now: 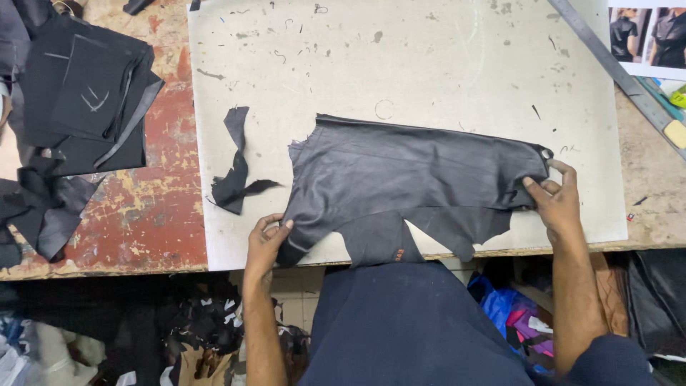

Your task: The person lays out a large piece of black fabric on a work table, places a printed reference sheet and a cardboard pattern on top, and uses a ruler and cutting tool to trace and cut the fabric into a garment shape.

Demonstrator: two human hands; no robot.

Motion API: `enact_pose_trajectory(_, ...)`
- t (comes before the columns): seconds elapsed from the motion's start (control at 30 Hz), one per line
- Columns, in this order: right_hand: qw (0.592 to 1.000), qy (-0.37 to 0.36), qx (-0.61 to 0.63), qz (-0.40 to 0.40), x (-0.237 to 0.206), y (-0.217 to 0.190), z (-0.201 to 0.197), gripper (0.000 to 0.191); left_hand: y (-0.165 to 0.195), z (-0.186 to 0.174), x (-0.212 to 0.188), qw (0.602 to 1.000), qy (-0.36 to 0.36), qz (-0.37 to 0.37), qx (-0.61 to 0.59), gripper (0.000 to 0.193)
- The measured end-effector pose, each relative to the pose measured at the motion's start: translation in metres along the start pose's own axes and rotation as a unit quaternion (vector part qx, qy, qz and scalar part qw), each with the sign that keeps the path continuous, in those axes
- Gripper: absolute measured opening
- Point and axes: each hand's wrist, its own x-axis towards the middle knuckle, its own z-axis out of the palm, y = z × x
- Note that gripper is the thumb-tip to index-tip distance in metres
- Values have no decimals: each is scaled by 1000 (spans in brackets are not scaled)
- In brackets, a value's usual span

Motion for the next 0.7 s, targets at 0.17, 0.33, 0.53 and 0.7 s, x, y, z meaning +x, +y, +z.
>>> enact_pose_trajectory(0.17, 974, -153, 130, 105, -9, -50, -13, 71, 29, -5, 7, 988, -136, -43, -51, 40)
enact_pose_trajectory(0.33, 949, -209, 235, -28, 16, -110, -64, 19, 119, -11, 31, 941, -292, 137, -105, 31)
enact_pose_trajectory(0.53, 958, -121, 128, -226, 77, -222, -42, 18, 289, 84, 79, 887, -215, 384, -138, 23)
enact_pose_trajectory(0.7, 910, -58, 206, -354, 29, -250, -80, 20, 319, 91, 11, 818, -226, 514, -126, 27)
